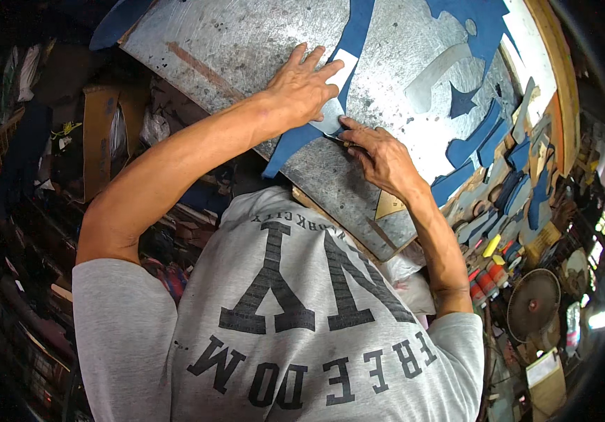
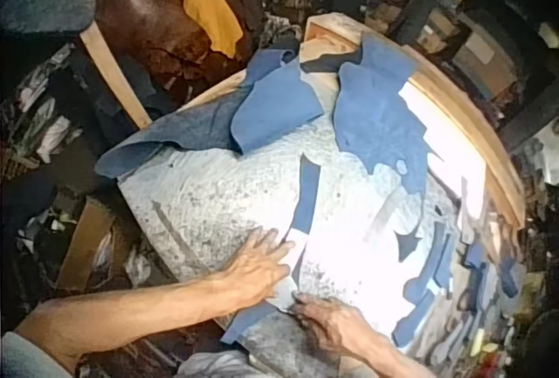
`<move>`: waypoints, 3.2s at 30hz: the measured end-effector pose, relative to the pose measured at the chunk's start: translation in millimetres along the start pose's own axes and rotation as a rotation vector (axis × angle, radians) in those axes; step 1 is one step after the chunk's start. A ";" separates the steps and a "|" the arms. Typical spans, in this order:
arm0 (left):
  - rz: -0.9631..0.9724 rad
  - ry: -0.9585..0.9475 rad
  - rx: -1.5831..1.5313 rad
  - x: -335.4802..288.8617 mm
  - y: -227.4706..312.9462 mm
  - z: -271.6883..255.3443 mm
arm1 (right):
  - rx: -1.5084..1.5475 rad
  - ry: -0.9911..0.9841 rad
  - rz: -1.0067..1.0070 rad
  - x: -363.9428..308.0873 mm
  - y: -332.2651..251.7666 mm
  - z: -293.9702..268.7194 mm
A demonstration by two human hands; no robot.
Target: Cutting leather patterns for shoes using a manual craft blade and metal templates.
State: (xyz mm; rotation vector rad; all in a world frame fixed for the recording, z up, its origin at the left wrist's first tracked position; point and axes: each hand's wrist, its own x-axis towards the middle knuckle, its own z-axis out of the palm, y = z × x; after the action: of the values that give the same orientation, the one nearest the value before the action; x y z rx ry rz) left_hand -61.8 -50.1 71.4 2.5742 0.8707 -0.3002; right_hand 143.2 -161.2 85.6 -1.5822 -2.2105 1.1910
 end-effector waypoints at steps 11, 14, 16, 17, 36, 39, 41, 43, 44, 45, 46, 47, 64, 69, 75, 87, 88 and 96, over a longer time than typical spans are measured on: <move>-0.005 -0.002 -0.004 -0.8 0.7 -1.1 | -0.094 -0.154 -0.207 21.8 20.6 -27.4; 0.001 0.011 -0.021 -1.3 0.2 -0.6 | -0.126 -0.246 -0.218 32.3 21.8 -39.0; 0.006 0.015 -0.035 -1.8 0.6 -0.4 | -0.145 -0.301 -0.198 38.5 20.5 -44.5; 0.010 0.017 -0.037 -1.3 1.4 -0.4 | -0.162 -0.354 -0.178 40.8 20.6 -46.1; -0.029 0.045 -0.102 -0.8 8.4 0.4 | -0.275 -0.358 -0.359 72.5 29.9 -65.6; -0.025 0.056 -0.102 -0.6 9.2 -0.1 | -0.294 -0.405 -0.324 74.8 27.3 -69.4; -0.020 0.070 -0.091 -0.6 9.8 -2.0 | -0.293 -0.409 -0.314 74.7 22.5 -72.0; -0.026 0.051 -0.078 0.8 9.4 -5.4 | -0.321 -0.320 -0.419 65.5 30.2 -67.4; -0.025 0.064 -0.066 0.9 6.0 -3.2 | -0.318 -0.289 -0.392 60.5 26.5 -68.2; -0.019 0.088 -0.093 0.0 2.5 2.0 | -0.318 -0.267 -0.328 57.1 22.6 -75.1; -0.012 0.107 -0.125 -1.2 2.9 2.0 | -0.250 -0.185 -0.196 50.4 21.3 -78.4; -0.014 0.115 -0.119 -0.6 2.1 1.8 | -0.180 -0.103 -0.066 48.3 21.7 -81.0; -0.064 0.038 -0.054 9.4 5.4 -1.4 | 0.028 0.420 -0.011 86.5 32.8 -40.6; -0.066 0.039 -0.057 9.2 5.4 -2.3 | 0.014 0.404 0.002 88.6 31.1 -41.9; -0.061 0.054 -0.058 9.5 6.8 -0.8 | -0.017 0.401 0.006 88.7 29.9 -41.8; -0.068 0.020 -0.053 9.3 4.7 -7.7 | -0.155 0.279 0.045 78.5 28.9 -59.0; -0.059 0.014 -0.059 11.1 2.6 -8.9 | -0.164 0.243 0.102 68.6 30.2 -64.1; 0.040 0.029 0.014 15.5 -1.2 -13.4 | 0.554 0.700 0.481 12.9 -16.3 -52.2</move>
State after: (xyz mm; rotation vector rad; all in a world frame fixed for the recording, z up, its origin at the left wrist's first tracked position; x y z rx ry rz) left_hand -49.4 -35.1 78.1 2.6119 0.8291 -0.2589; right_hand 155.0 -125.9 127.7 -1.9109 -1.0018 0.9949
